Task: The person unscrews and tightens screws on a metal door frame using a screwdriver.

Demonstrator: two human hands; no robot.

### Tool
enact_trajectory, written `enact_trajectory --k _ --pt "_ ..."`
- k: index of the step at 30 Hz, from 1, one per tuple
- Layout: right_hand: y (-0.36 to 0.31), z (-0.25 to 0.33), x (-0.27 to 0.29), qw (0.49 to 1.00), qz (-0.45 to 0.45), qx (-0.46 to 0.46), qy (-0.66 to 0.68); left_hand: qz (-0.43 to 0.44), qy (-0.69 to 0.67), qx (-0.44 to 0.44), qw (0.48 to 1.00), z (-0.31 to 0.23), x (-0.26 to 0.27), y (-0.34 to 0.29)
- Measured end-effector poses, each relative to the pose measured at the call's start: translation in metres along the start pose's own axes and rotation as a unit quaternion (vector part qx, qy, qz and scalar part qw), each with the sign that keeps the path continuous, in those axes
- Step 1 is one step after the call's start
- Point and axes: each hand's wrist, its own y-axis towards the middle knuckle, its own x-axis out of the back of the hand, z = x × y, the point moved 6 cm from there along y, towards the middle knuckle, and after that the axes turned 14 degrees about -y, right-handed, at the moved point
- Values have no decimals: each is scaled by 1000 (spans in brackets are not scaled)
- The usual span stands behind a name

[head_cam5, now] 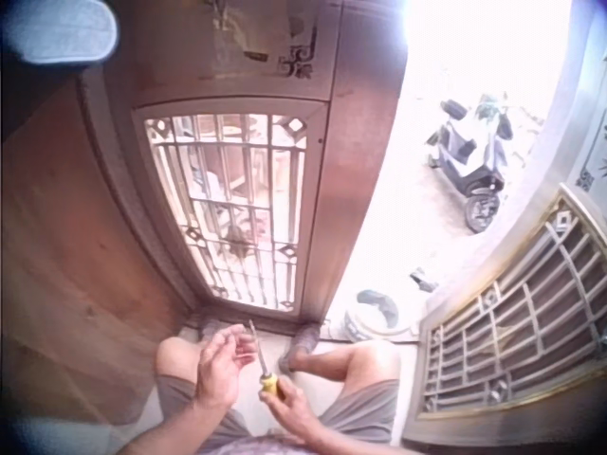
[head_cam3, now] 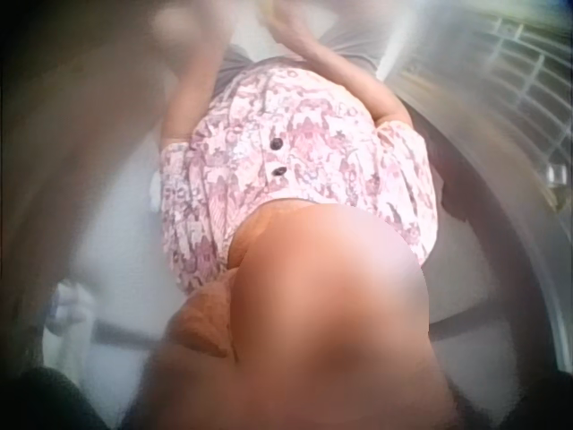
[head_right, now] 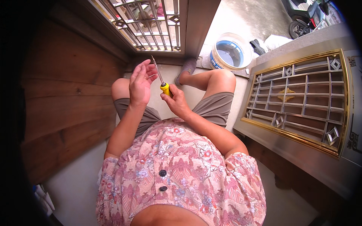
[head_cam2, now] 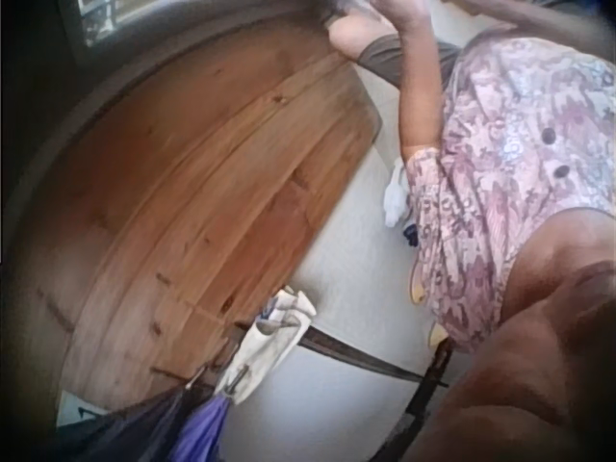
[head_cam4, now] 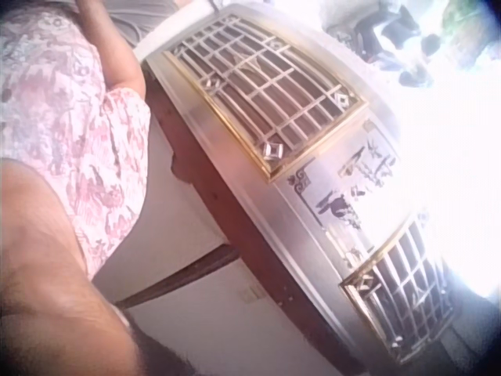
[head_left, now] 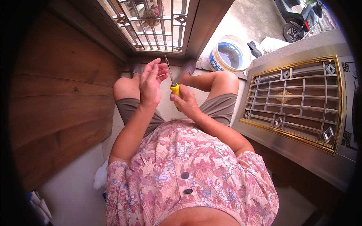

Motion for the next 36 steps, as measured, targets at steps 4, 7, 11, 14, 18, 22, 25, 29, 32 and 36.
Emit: enact_trajectory --k 4,7,11,14,18,22,25,29,32,36 --pt "2 2 -1 999 -6 33 7 45 69 -140 987 -69 -36 -47" --pt "-1 -4 1 1000 9 2 29 274 192 -246 910 -120 -125 -105" --pt "-5 13 -5 999 50 -19 1 497 198 -296 791 -159 -193 -166" --pt "-8 7 -11 997 65 -17 -22 461 116 -412 778 -135 -205 -178" --pt "-11 0 -10 998 56 4 -27 484 129 -305 810 -145 -197 -188" --pt "-12 -3 -10 999 47 -6 -1 467 -4 -390 794 -131 -197 -193" --pt "-12 -4 -12 999 48 -2 0 360 -89 -458 808 -128 -192 -199" --pt "-12 3 -11 999 48 2 -11 471 6 -347 811 -134 -189 -198" --pt "-12 3 -12 999 49 7 -22 504 -2 -329 798 -136 -190 -199" --pt "-13 1 -10 998 46 11 -36 487 -78 -337 802 -136 -203 -203"
